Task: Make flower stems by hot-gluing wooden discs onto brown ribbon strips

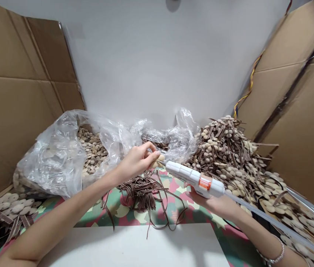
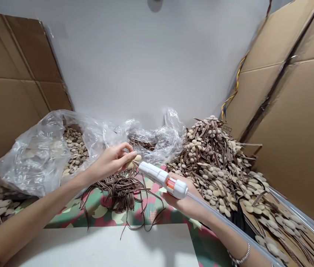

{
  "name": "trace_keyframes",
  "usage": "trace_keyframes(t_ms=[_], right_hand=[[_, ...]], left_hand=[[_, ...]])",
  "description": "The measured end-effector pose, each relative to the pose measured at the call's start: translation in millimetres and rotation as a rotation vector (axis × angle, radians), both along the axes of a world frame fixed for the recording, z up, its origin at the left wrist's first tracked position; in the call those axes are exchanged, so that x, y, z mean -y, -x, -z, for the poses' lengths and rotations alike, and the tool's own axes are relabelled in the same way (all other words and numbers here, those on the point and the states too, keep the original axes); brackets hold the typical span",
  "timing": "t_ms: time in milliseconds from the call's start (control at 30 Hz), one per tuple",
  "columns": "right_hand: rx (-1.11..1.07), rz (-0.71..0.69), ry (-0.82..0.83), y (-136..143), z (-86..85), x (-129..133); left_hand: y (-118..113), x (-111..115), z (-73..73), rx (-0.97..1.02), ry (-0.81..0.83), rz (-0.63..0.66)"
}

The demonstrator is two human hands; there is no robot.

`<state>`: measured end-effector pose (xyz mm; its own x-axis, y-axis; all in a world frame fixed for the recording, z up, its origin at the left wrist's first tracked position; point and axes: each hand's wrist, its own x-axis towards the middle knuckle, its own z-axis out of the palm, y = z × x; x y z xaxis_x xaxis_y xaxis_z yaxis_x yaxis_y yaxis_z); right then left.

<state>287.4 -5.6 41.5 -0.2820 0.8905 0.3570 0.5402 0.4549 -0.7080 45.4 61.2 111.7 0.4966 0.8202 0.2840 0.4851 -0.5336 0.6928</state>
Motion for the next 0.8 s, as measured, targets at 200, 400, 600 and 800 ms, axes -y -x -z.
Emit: trace_keyframes(t_ms=[200, 400, 600, 800], right_hand=[[-0.015, -0.028, 0.021, 2.7, -1.7, 0.2], [-0.016, -0.035, 0.079, 5.0, -5.5, 2.5], [-0.012, -0.04, 0.143, 5.1, -3.9, 2.7], [-0.062, -0.102, 0.191, 5.6, -4.9, 3.9]], left_hand=[[-0.9, 1.7, -0.7, 0.012, -0.003, 0.007], [-1.3, 0.1, 1.5, 0.021, -0.003, 0.025], [-1.3, 1.5, 1.7, 0.04, 0.009, 0.035], [-1.4, 4.3, -0.4, 0.075, 0.022, 0.033]])
